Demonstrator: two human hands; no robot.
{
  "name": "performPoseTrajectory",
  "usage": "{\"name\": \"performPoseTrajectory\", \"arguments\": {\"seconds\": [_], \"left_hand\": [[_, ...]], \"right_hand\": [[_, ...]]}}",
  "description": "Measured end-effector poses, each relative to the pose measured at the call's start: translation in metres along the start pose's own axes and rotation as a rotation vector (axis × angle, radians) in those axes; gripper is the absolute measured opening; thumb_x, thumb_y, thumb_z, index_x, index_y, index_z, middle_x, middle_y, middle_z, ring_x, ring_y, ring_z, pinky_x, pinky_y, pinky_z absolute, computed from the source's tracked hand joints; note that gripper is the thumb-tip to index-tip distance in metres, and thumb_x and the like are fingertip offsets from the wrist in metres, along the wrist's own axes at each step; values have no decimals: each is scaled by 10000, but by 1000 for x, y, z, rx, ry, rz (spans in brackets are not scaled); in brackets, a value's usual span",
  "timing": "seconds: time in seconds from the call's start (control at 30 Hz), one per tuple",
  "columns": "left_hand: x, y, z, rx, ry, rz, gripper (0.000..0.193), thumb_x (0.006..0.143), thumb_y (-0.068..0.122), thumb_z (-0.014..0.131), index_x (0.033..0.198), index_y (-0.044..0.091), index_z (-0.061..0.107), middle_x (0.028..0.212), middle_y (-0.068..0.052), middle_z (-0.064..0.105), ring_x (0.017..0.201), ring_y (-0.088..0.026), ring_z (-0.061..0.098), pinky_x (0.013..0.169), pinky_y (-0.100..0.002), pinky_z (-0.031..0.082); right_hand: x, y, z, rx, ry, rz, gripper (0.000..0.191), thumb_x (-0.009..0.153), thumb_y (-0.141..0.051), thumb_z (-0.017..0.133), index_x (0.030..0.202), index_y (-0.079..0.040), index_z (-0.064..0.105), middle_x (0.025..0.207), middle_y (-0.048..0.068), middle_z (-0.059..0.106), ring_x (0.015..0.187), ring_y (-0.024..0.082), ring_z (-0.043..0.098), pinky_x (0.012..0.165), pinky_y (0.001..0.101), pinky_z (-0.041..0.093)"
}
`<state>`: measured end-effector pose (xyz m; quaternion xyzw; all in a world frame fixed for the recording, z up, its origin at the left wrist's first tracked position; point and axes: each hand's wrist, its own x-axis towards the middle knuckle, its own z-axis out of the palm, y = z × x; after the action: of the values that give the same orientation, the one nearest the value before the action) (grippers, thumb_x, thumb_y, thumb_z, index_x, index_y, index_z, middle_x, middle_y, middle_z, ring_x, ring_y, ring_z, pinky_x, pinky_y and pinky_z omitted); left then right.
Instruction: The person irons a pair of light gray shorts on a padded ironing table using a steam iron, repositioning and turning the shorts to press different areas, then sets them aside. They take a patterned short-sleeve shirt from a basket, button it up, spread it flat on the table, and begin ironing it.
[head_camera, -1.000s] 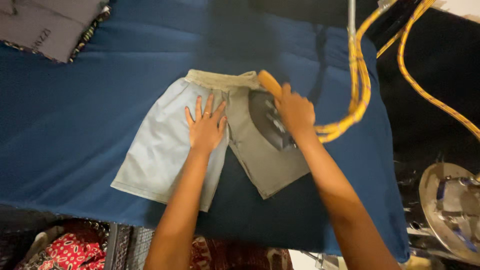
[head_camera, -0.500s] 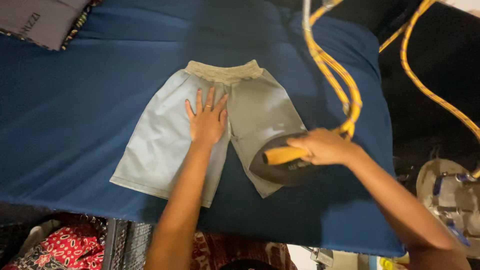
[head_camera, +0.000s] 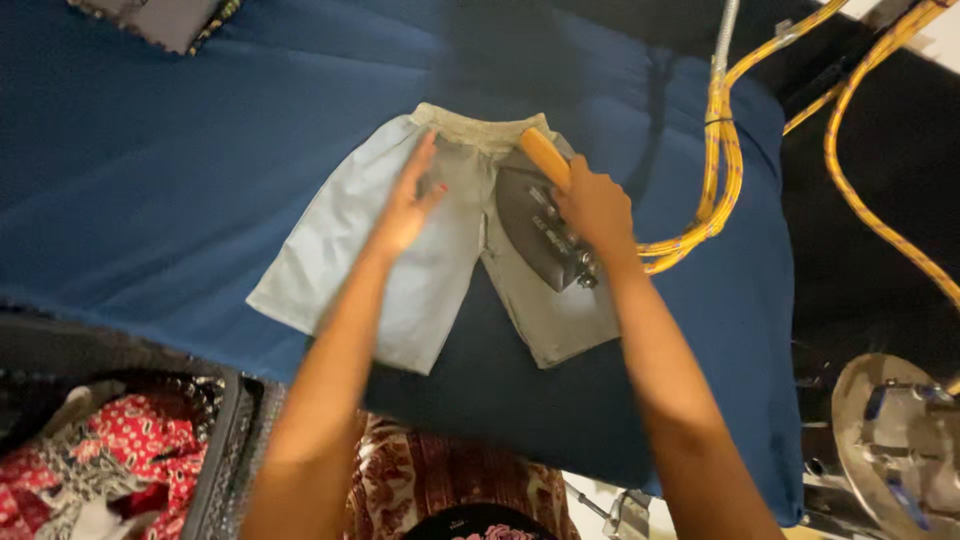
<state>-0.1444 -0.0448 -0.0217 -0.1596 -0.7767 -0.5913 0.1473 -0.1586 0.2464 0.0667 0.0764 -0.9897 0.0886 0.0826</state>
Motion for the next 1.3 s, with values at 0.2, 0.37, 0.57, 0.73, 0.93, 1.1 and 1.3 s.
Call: {"name": "performPoseTrajectory", "arguments": {"seconds": [0.2,0.37,0.57,0.73,0.93,1.1,1.3], "left_hand": [[-54,-7,-115,731,255,46,332,925,180,727,1250,110,737,1426,-130,636,1246,-380,579,1008,-470,473],[-74,-11,-150,576,375,-198,261,867,340,822,963,98,799,1111,-86,750,1054,-303,673,953,-416,507],[-62,-30,-152,394,412,-301,323,736,371,891,781,68,788,1003,-68,765,918,-259,712,793,-371,542],[-64,-38,-157,291,388,-187,249,758,276,887,784,54,777,1005,-75,767,931,-239,731,822,-346,549],[-65,-37,-157,258,389,-218,202,803,216,857,792,40,760,998,-81,770,918,-234,724,813,-337,546],[-64,-33,-156,200,387,-223,172,822,188,836,812,32,763,999,-77,768,916,-218,720,825,-331,543],[-60,-27,-157,178,352,-315,141,825,164,821,833,35,764,1014,-66,761,917,-202,715,817,-335,541]], "right_hand": [[-21,28,-11,179,-250,-338,321,838,-137,648,1143,-39,622,959,250,707,914,457,679,764,557,521],[-72,50,-46,471,-555,51,286,829,-160,849,986,42,721,734,137,625,616,162,568,550,351,466],[-94,26,-53,1032,-252,73,315,935,-171,721,1159,51,720,884,48,730,681,100,623,611,245,507],[-45,-49,-15,719,-158,-31,331,958,-268,703,1216,-68,757,829,56,740,651,157,627,611,298,492],[4,-144,25,168,111,-27,359,975,-413,646,1165,-115,714,922,197,747,862,441,698,745,550,529],[37,-184,34,36,164,-199,402,976,-448,670,1115,-71,651,945,185,730,887,404,707,751,530,536],[47,-177,-6,339,-440,-567,395,918,-414,693,1138,-86,695,825,178,724,759,349,748,707,469,546]]}}
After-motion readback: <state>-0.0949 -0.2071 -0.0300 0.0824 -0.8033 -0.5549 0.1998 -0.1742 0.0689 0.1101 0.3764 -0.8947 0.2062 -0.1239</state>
